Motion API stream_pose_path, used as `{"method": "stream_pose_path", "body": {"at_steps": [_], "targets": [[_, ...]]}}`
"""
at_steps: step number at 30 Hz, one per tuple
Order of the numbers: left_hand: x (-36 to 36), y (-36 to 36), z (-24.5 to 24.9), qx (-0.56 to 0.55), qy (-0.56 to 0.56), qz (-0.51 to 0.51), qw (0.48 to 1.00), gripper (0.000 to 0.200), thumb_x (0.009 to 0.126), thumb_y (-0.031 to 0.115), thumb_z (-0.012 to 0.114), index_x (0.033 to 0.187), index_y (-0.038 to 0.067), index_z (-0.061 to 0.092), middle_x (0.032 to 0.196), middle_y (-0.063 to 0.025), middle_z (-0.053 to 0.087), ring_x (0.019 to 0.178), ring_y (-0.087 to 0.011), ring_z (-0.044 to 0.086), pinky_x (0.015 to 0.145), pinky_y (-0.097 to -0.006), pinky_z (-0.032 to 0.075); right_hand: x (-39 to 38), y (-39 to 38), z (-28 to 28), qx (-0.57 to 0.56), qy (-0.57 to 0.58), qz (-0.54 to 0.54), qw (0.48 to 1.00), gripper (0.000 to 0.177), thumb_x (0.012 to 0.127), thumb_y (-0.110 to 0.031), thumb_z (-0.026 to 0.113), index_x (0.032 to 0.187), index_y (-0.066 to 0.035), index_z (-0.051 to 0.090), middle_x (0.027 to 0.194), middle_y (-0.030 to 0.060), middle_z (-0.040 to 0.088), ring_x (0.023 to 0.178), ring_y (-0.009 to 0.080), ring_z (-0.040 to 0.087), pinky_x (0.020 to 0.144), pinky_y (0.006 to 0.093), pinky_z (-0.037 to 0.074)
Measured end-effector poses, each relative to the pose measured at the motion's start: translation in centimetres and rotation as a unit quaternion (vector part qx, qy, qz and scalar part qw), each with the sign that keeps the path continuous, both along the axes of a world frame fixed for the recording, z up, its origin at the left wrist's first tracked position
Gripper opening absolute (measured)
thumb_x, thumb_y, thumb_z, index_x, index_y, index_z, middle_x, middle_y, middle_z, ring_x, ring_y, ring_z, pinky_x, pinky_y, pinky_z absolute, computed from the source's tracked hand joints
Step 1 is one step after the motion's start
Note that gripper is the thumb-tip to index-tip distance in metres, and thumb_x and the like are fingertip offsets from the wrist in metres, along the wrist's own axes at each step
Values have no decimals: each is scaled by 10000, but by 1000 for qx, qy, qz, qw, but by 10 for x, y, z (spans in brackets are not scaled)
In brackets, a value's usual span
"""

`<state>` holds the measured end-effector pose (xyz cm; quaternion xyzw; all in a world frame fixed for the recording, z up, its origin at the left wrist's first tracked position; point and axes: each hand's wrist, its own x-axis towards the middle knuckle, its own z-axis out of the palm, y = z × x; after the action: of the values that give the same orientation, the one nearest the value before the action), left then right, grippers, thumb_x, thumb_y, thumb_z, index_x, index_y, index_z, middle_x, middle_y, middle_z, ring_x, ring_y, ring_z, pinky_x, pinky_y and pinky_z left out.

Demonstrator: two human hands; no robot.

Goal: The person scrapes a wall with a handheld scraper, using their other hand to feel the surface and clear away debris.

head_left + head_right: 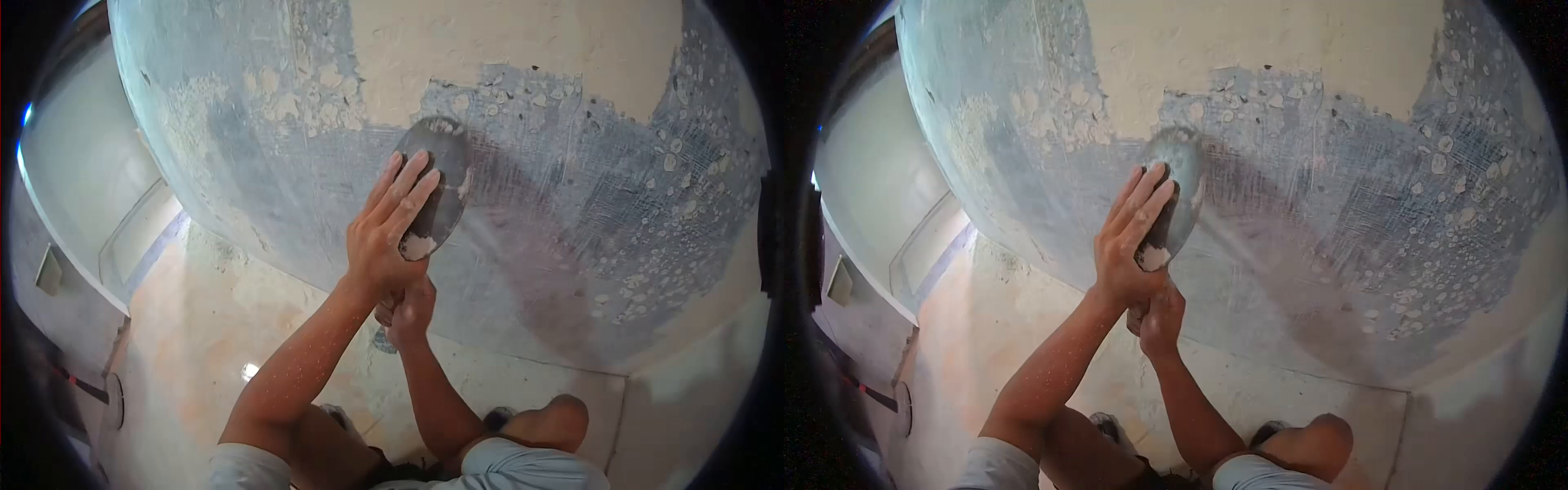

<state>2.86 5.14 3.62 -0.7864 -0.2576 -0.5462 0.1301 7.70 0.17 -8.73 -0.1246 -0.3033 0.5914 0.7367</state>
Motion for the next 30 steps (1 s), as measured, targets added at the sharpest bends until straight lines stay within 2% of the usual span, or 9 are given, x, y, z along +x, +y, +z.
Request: {"method": "stream_pose_path", "body": {"at_steps": [3, 6, 10, 11, 14, 16, 18, 22, 30], "targets": [[-9, -6, -11, -22, 5, -5, 1000, 775, 641, 14, 700, 1393, 188, 630, 1516, -45, 560, 1409, -345, 512, 992, -390, 552, -11, -3, -15, -64, 12, 4, 998, 390, 1118, -411, 403, 1051, -44, 519, 613, -2, 442, 409, 58, 327, 369, 253, 228], [-7, 2, 3, 4, 4, 4, 1000, 776, 633, 0, 696, 1384, 187, 637, 1514, -47, 562, 1415, -342, 507, 990, -388, 552, -6, 5, 9, -31, -22, -18, 999, 389, 1116, -411, 404, 1051, -51, 536, 612, -14, 444, 415, 54, 338, 378, 255, 236], [-8, 2, -16, -14, -10, 11, 1000, 729, 663, 2, 669, 1372, 174, 649, 1495, -59, 580, 1402, -358, 520, 1015, -388, 539, -7, 2, -10, -27, -61, -43, 997, 407, 1116, -429, 398, 1056, -54, 545, 600, -27, 436, 421, 47, 349, 385, 252, 241], [-10, 3, -19, -16, -21, -1, 1000, 720, 668, -1, 665, 1368, 166, 652, 1484, -68, 589, 1395, -366, 526, 1021, -391, 534, -12, -4, -6, -68, -49, -47, 995, 415, 1115, -432, 399, 1045, -51, 547, 590, -33, 423, 422, 38, 345, 385, 250, 239], [-10, 11, -2, 12, -54, -21, 998, 695, 681, -6, 660, 1361, 139, 658, 1462, -99, 604, 1382, -387, 535, 1056, -418, 511, -2, 5, 9, -3, -99, -46, 994, 406, 1116, -419, 399, 1013, -53, 543, 603, -30, 435, 419, 37, 342, 383, 247, 242], [-5, 8, -2, -6, -67, -23, 997, 690, 687, 1, 672, 1363, 135, 658, 1467, -106, 599, 1384, -397, 529, 1078, -434, 494, -1, 5, 11, -38, -62, -4, 997, 397, 1120, -394, 394, 974, -53, 536, 621, -22, 450, 423, 38, 353, 381, 245, 253], [-10, 6, -16, -20, -60, -29, 998, 688, 688, 5, 680, 1363, 138, 659, 1468, -101, 599, 1383, -395, 530, 1074, -433, 499, -9, 0, -5, -49, -86, -87, 991, 397, 1122, -384, 392, 936, -58, 523, 636, -19, 460, 432, 38, 354, 384, 240, 263], [-13, 14, -7, -4, -52, -27, 998, 677, 693, 23, 700, 1358, 149, 664, 1469, -84, 601, 1385, -372, 534, 1067, -428, 508, -14, 3, 13, -14, -62, -68, 996, 385, 1121, -358, 371, 931, -59, 521, 635, -25, 451, 431, 45, 343, 382, 238, 277], [-16, 13, -1, -12, -51, -39, 998, 685, 693, 13, 687, 1364, 150, 660, 1464, -89, 602, 1385, -371, 532, 1064, -422, 507, -15, 2, 16, -38, -60, -55, 996, 378, 1124, -343, 344, 964, -57, 531, 625, -27, 441, 433, 38, 339, 381, 229, 259]]}}
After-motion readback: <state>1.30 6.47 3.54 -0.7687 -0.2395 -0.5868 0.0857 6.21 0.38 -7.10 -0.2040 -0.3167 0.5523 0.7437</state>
